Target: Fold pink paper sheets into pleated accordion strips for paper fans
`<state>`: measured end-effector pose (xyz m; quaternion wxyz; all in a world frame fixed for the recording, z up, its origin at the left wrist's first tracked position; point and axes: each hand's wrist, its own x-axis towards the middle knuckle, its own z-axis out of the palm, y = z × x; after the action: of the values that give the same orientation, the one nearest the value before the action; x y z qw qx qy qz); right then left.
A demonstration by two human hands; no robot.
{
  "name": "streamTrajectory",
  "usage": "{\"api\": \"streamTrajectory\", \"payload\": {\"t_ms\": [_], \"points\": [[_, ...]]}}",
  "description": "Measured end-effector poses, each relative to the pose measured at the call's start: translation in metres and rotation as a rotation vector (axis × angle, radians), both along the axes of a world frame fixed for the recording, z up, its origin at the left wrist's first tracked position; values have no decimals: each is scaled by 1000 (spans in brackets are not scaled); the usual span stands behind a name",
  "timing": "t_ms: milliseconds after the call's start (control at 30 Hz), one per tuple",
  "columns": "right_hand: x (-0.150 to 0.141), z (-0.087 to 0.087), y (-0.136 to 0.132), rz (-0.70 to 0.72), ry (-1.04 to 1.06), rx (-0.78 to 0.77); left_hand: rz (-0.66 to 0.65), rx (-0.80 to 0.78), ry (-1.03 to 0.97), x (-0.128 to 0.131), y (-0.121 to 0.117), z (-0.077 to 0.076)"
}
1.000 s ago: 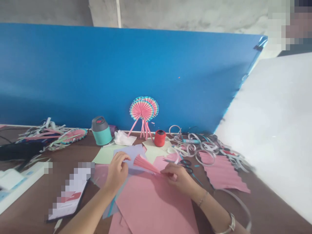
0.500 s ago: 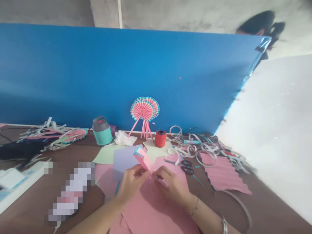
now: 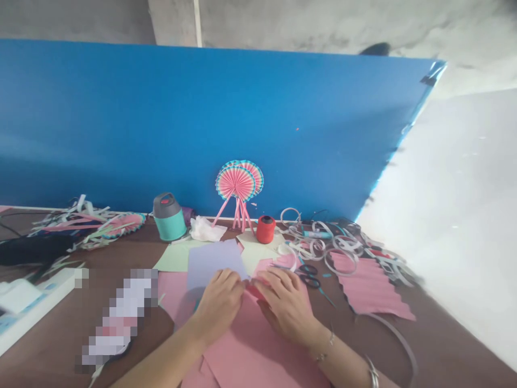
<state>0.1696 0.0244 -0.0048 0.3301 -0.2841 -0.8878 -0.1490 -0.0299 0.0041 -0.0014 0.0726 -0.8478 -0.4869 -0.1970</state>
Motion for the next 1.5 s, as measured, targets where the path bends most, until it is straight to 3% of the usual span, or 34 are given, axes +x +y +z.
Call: {"api": "streamTrajectory", "payload": {"t_ms": [200, 367, 633, 800, 1000, 1100, 1333, 1500], "points": [[5, -22, 17, -54, -259, -271, 1, -221, 121, 6, -8, 2], [7, -20, 18, -103, -349, -457, 68, -361, 100, 1, -9, 10], [14, -16, 21, -33, -182, -672, 97, -488, -113, -11, 0, 10], [14, -14, 24, -16, -67, -727, 125, -556, -261, -18, 6, 9], [13, -10, 26, -150, 23, -818, 183, -619, -281, -15, 5, 21], [16, -10, 27, -98, 33, -846, 182, -609, -271, -14, 5, 20], [15, -14, 32, -80, 82, -722, 156, -550, -292, -15, 5, 12], [13, -13, 32, -119, 92, -774, 162, -547, -279, -14, 5, 13]]}}
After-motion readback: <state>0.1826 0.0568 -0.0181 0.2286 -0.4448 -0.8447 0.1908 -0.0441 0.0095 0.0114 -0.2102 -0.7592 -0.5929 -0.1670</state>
